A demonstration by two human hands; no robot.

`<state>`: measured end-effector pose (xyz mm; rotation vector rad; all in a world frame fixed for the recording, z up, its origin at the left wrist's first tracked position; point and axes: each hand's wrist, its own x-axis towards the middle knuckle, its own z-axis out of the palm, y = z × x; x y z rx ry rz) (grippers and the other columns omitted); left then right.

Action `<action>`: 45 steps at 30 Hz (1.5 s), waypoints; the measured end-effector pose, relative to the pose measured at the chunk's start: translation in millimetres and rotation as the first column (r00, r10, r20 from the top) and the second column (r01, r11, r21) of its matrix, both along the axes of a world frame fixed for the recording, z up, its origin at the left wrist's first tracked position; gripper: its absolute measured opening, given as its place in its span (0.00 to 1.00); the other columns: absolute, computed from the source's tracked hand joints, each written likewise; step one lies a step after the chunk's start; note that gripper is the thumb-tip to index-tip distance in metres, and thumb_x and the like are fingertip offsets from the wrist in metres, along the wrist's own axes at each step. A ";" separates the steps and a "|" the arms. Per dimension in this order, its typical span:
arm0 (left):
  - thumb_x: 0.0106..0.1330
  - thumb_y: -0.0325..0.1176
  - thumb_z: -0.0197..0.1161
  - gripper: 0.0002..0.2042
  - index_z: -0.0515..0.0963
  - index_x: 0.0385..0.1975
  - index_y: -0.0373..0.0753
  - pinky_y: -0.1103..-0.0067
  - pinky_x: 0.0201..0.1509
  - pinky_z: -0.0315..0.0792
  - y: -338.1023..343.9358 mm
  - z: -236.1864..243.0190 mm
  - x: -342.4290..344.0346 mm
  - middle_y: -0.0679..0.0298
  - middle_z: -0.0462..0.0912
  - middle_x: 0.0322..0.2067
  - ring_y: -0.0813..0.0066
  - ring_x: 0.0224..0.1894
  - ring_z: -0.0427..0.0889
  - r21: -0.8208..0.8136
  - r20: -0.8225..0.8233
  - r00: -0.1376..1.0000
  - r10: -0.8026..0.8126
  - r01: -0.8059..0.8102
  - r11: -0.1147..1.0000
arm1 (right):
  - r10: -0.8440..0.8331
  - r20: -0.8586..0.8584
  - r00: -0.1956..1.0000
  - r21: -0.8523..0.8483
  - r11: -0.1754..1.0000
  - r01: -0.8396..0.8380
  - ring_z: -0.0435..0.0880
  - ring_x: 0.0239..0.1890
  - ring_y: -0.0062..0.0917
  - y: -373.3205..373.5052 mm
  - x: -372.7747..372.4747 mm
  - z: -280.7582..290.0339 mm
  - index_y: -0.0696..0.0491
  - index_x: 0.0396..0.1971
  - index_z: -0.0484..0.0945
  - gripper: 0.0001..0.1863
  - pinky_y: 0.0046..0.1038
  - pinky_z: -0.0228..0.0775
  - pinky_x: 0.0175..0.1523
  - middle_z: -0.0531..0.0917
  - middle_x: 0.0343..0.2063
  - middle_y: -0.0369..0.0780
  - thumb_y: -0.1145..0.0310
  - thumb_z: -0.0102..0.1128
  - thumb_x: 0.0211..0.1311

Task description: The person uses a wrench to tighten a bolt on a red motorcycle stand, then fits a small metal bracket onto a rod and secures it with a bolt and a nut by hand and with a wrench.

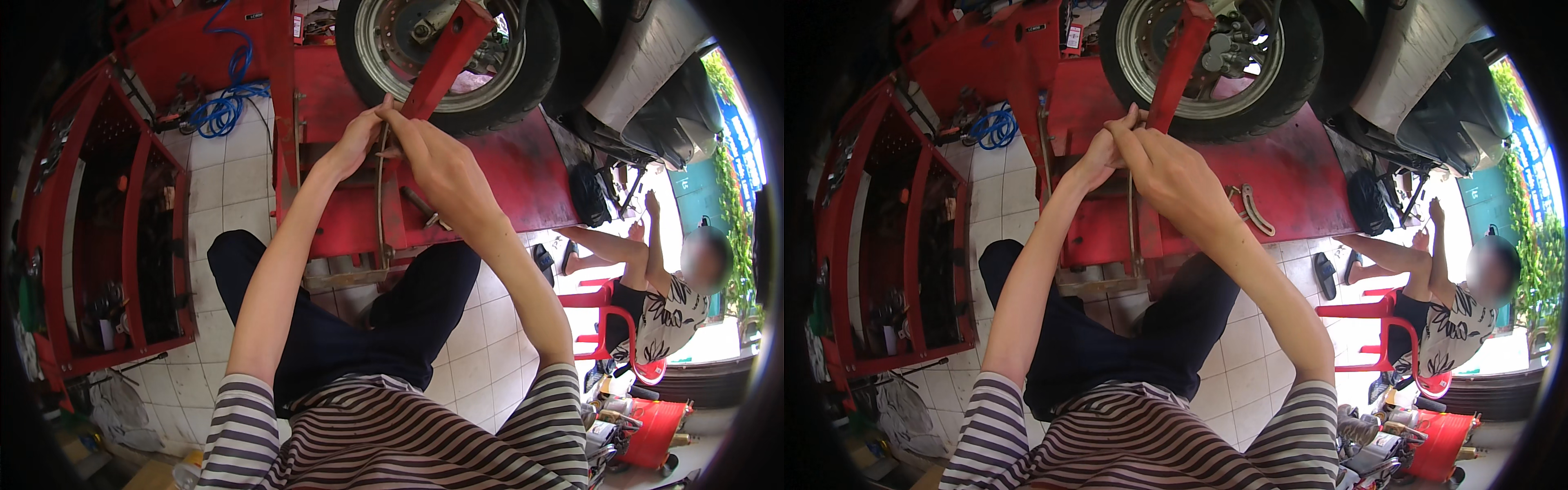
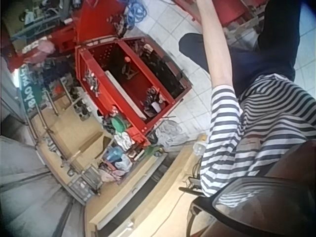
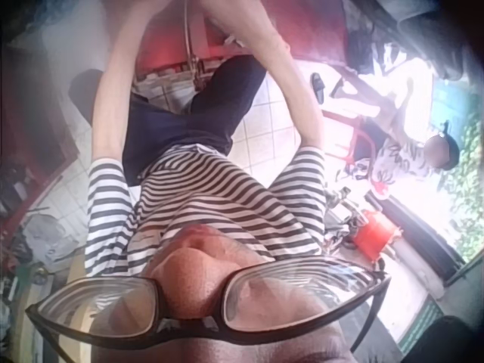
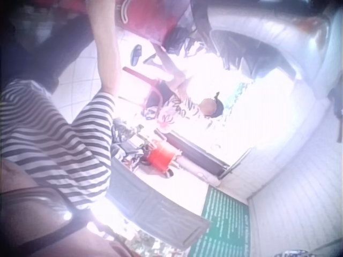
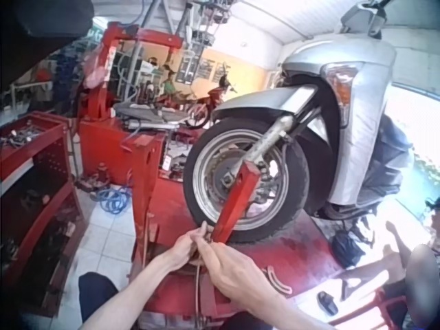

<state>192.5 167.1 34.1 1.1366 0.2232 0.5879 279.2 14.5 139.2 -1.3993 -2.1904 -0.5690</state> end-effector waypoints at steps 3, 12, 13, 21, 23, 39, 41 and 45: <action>0.78 0.55 0.42 0.24 0.74 0.52 0.40 0.78 0.49 0.73 4.6 -4.0 4.6 0.68 0.81 0.38 0.79 0.40 0.80 -0.018 0.079 0.996 -0.031 0.032 0.999 | 0.021 0.032 0.999 -0.010 1.000 -0.020 0.81 0.34 0.32 -4.8 0.6 -8.0 0.61 0.54 0.73 0.26 0.30 0.76 0.41 0.76 0.30 0.41 0.78 0.59 0.51; 0.78 0.54 0.42 0.24 0.74 0.52 0.38 0.75 0.52 0.73 5.4 -4.2 9.5 0.64 0.81 0.40 0.75 0.43 0.79 -0.038 0.042 0.999 -0.014 0.015 0.999 | -0.020 0.170 0.985 0.043 0.999 0.013 0.78 0.33 0.24 -18.5 -8.1 -31.0 0.63 0.56 0.72 0.29 0.25 0.76 0.41 0.73 0.32 0.37 0.73 0.61 0.50; 0.78 0.54 0.42 0.25 0.74 0.52 0.38 0.75 0.52 0.73 5.8 -3.9 9.3 0.63 0.81 0.41 0.75 0.44 0.79 -0.031 0.037 0.999 -0.017 0.018 0.999 | -0.026 0.173 0.985 0.049 0.999 0.018 0.78 0.33 0.23 -19.8 -8.6 -33.9 0.63 0.56 0.71 0.30 0.24 0.76 0.41 0.72 0.32 0.37 0.72 0.61 0.49; 0.78 0.55 0.40 0.25 0.74 0.51 0.39 0.73 0.58 0.70 6.3 -4.1 6.6 0.62 0.80 0.43 0.72 0.47 0.79 0.008 0.003 1.000 -0.003 0.003 1.000 | -0.074 0.167 0.983 -0.003 0.997 0.075 0.80 0.35 0.25 -26.8 -14.6 -52.0 0.62 0.53 0.74 0.22 0.26 0.77 0.43 0.75 0.34 0.39 0.75 0.61 0.57; 0.78 0.55 0.39 0.25 0.74 0.51 0.39 0.73 0.59 0.69 3.6 -1.0 6.6 0.62 0.80 0.43 0.73 0.47 0.79 0.024 -0.016 1.000 0.013 -0.012 1.000 | -0.086 0.201 0.976 0.009 0.996 0.086 0.80 0.35 0.23 -28.0 -12.7 -56.7 0.63 0.52 0.75 0.23 0.24 0.77 0.43 0.74 0.34 0.38 0.74 0.60 0.53; 0.79 0.53 0.37 0.25 0.73 0.50 0.38 0.73 0.58 0.69 3.4 0.8 5.9 0.61 0.80 0.44 0.72 0.47 0.79 0.037 0.000 1.000 0.006 -0.006 0.999 | -0.055 0.249 0.967 -0.020 0.998 0.061 0.81 0.33 0.19 -25.0 -6.3 -74.0 0.63 0.44 0.77 0.22 0.20 0.78 0.41 0.74 0.33 0.36 0.70 0.59 0.47; 0.79 0.53 0.37 0.25 0.73 0.50 0.38 0.73 0.59 0.69 6.2 -2.4 7.2 0.61 0.80 0.44 0.72 0.47 0.79 0.030 -0.002 1.000 0.011 -0.011 1.000 | -0.049 0.253 0.966 -0.033 0.998 0.059 0.81 0.33 0.20 -23.7 -5.4 -76.0 0.63 0.44 0.77 0.22 0.20 0.78 0.41 0.74 0.32 0.36 0.70 0.59 0.46; 0.79 0.54 0.37 0.25 0.73 0.49 0.39 0.73 0.59 0.70 6.0 -2.9 7.7 0.61 0.80 0.44 0.72 0.47 0.79 0.025 0.001 1.000 0.006 -0.006 1.000 | -0.050 0.266 0.963 -0.029 0.998 0.060 0.81 0.33 0.20 -21.0 -3.4 -82.1 0.62 0.44 0.77 0.22 0.20 0.78 0.41 0.74 0.32 0.36 0.70 0.60 0.45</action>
